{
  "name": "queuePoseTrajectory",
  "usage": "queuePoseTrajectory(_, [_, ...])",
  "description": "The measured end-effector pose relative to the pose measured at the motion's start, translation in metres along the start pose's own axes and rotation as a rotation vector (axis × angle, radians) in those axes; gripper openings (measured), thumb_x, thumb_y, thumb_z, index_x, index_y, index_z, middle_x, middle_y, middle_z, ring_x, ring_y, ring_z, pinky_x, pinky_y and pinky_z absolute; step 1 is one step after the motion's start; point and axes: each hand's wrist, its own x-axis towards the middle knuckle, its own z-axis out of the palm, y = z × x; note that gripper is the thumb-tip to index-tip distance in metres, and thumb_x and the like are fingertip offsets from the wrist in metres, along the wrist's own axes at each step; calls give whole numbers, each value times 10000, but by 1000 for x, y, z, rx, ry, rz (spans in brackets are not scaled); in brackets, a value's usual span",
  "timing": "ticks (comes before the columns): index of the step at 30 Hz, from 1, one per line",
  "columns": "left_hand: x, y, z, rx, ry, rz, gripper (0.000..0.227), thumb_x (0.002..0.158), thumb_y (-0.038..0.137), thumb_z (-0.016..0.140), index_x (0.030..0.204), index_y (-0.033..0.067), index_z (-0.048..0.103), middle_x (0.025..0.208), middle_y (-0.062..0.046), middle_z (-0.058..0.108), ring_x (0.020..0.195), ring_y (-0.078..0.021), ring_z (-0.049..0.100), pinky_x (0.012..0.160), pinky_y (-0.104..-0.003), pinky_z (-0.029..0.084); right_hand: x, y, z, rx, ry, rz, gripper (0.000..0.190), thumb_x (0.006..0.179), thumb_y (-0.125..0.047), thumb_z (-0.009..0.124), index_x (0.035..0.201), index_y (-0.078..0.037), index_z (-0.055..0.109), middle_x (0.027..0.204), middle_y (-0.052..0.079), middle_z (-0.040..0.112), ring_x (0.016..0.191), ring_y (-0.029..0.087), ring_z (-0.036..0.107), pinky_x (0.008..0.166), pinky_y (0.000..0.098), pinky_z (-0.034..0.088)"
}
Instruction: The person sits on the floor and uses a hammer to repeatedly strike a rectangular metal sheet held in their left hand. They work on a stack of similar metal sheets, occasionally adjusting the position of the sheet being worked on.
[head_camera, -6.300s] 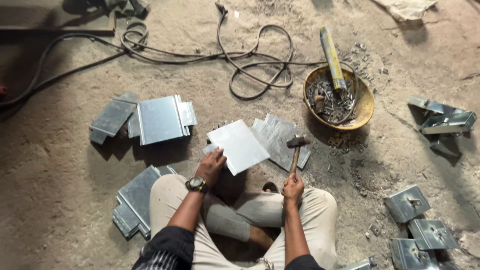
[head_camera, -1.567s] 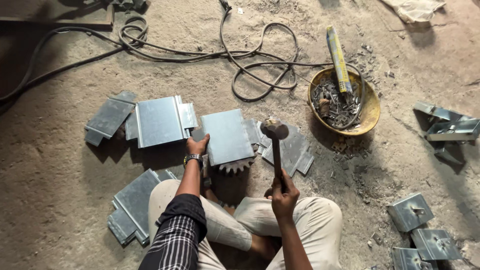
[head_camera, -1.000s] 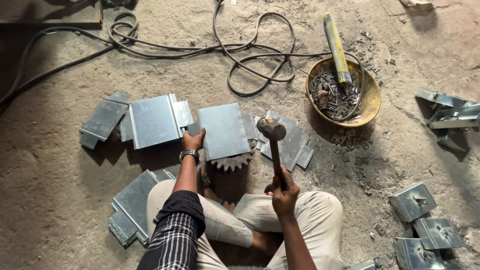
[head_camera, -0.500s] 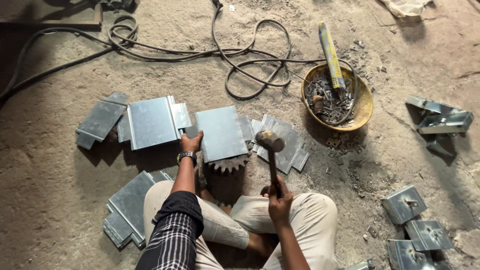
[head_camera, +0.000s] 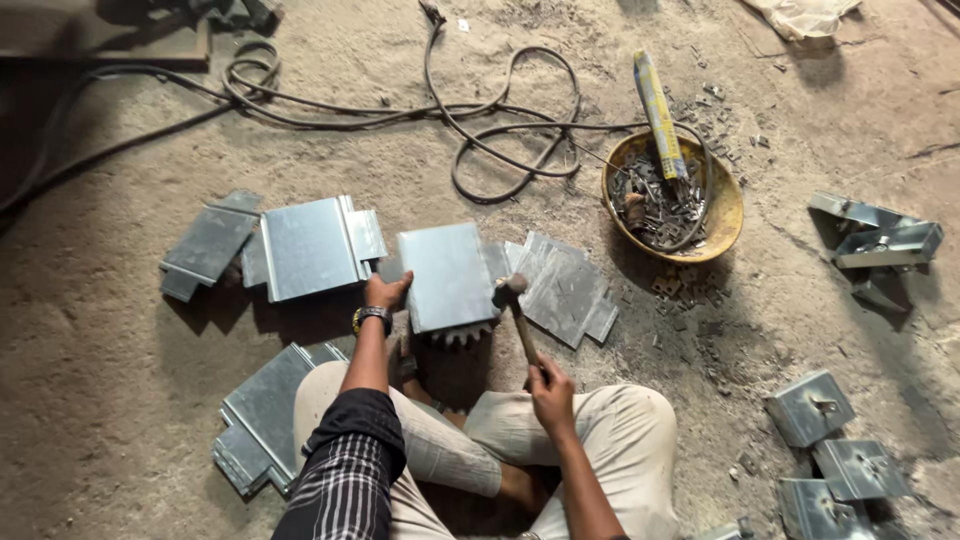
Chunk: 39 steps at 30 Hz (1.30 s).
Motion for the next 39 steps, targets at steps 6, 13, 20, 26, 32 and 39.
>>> queuePoseTrajectory(6, [-37,-20,-3,51,-144,-115,830,588,542,923,1089,-81,700,1081,-253,741,973,-346,754,863,-418,591,-18,-47,-25,319,53,-229,343,1001,-79,573,1331,-45,658,687,12,639,558,68,599,487,238,495])
queuePoseTrajectory(13, [-76,-33,6,82,25,-237,725,607,517,909,1076,-9,737,1084,-244,754,1000,-367,743,901,-433,569,4,-58,-6,205,178,-512,318,1027,-35,569,1338,-12,627,758,10,607,579,81,524,468,234,444])
queuePoseTrajectory(20, [-81,-30,10,98,107,-160,791,602,533,913,1156,15,690,1130,-222,741,1046,-374,721,928,-443,558,-6,-45,2,204,-31,20,319,992,-77,529,1278,-81,671,611,-7,580,426,89,464,356,287,393])
queuePoseTrajectory(26, [-81,-31,11,130,94,-222,817,606,602,907,1133,13,700,1128,-224,739,1051,-383,717,932,-451,554,-1,-56,-16,349,135,-257,337,987,-84,541,1308,-42,632,678,1,594,465,63,545,389,250,464])
queuePoseTrajectory(32, [-76,-29,11,110,70,-294,852,580,597,912,1132,-22,719,1142,-239,742,1055,-380,726,945,-430,556,5,-45,9,-122,-67,74,345,1010,-114,582,1347,-71,644,630,58,652,448,116,485,407,293,387])
queuePoseTrajectory(39, [-55,-24,3,226,105,-248,974,568,592,975,1176,-95,646,1178,-300,676,1094,-410,677,936,-438,532,-3,-50,-12,244,126,-334,345,994,-50,560,1328,-20,646,666,14,615,484,69,526,415,236,415])
